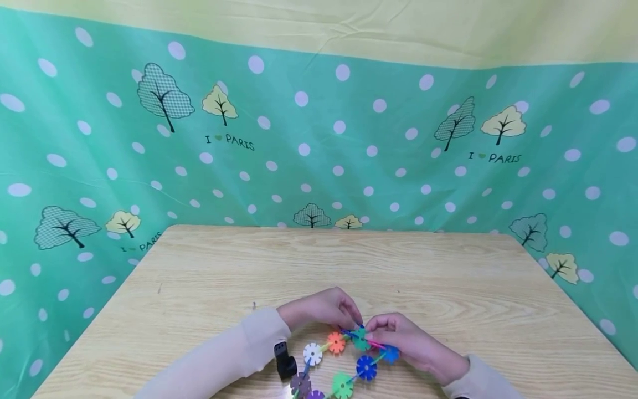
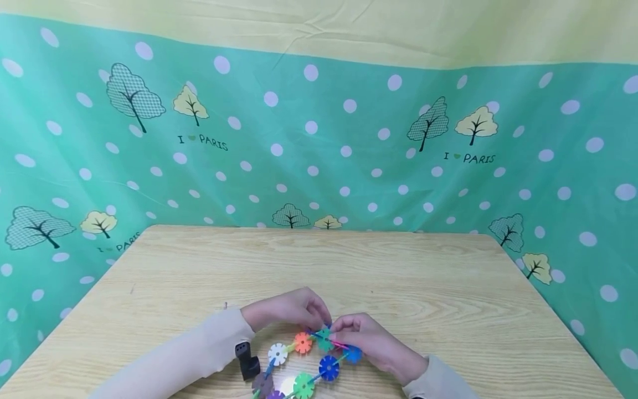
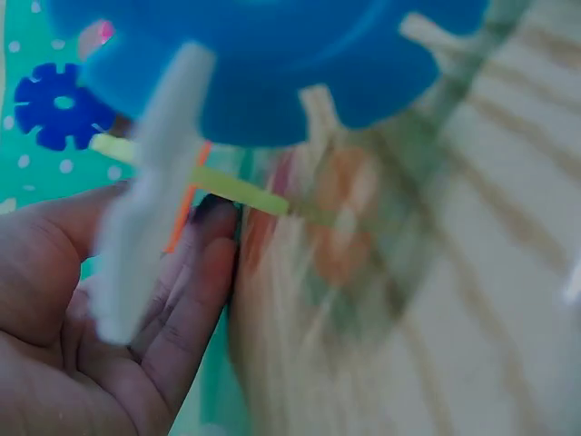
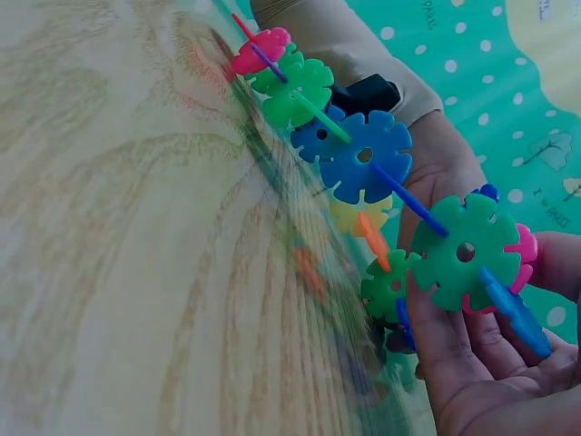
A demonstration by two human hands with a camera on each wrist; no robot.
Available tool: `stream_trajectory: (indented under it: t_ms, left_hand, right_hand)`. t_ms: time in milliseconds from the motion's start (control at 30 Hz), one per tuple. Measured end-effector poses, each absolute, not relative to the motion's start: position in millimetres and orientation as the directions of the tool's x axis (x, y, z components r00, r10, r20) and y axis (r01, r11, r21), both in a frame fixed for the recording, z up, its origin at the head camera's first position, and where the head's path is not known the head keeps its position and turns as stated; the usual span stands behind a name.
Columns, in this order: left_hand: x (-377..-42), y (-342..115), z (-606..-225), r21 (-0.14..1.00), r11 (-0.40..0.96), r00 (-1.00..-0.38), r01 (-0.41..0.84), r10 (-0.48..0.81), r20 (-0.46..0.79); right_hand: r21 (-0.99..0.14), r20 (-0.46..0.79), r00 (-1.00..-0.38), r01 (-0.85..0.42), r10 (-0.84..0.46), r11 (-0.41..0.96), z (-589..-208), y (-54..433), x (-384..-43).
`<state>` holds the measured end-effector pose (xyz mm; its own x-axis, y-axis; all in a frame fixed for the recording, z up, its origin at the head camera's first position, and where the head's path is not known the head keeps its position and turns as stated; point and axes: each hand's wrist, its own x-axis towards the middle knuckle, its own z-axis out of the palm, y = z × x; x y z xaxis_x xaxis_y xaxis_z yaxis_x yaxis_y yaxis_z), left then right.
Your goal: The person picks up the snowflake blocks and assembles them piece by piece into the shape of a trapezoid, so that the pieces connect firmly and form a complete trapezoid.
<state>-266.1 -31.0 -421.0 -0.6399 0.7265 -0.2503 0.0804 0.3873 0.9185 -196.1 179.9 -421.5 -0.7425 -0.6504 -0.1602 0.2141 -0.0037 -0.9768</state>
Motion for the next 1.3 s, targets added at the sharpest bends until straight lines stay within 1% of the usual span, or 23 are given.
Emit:
stream_trajectory:
  t_ms: [133, 367, 567, 700, 967, 1300]
  left_hand:
    - [-265.7, -30.3, -425.5, 0.923, 0.380, -0.641, 0.058, 0.723, -0.257]
    - [-267.8, -42.5, -433.2, 0.938, 0.347, -0.684, 0.005, 0.685, -0.250]
    - [-269.3, -57.2, -433.8, 0.953, 0.291, -0.722, -0.090, 0.640, -0.263]
    - [-270.4, -63.4, -432.0, 0.955, 0.272, -0.735, -0.121, 0.622, -0.270]
    - [-270.7, -66.0, -426.2, 0.958, 0.255, -0.730, -0.134, 0.629, -0.269]
    - [-269.0, -64.6, -421.9, 0.964, 0.236, -0.712, -0.122, 0.656, -0.251]
  right_hand:
    - [-0.982, -0.147, -0.744, 0.191, -0.652, 0.003, -421.9, 177.5, -196.4]
    - [-0.978, -0.189, -0.747, 0.201, -0.638, 0.054, -425.7, 180.0, -197.7]
    - [-0.981, -0.191, -0.806, 0.169, -0.559, 0.092, -428.4, 183.7, -195.2]
    - [-0.979, -0.202, -0.839, 0.176, -0.506, 0.098, -429.7, 184.9, -194.4]
    - [-0.979, -0.202, -0.881, 0.163, -0.427, 0.126, -431.1, 187.0, -193.5]
    - [-0.979, -0.204, -0.883, 0.193, -0.423, 0.071, -434.5, 187.2, -192.6]
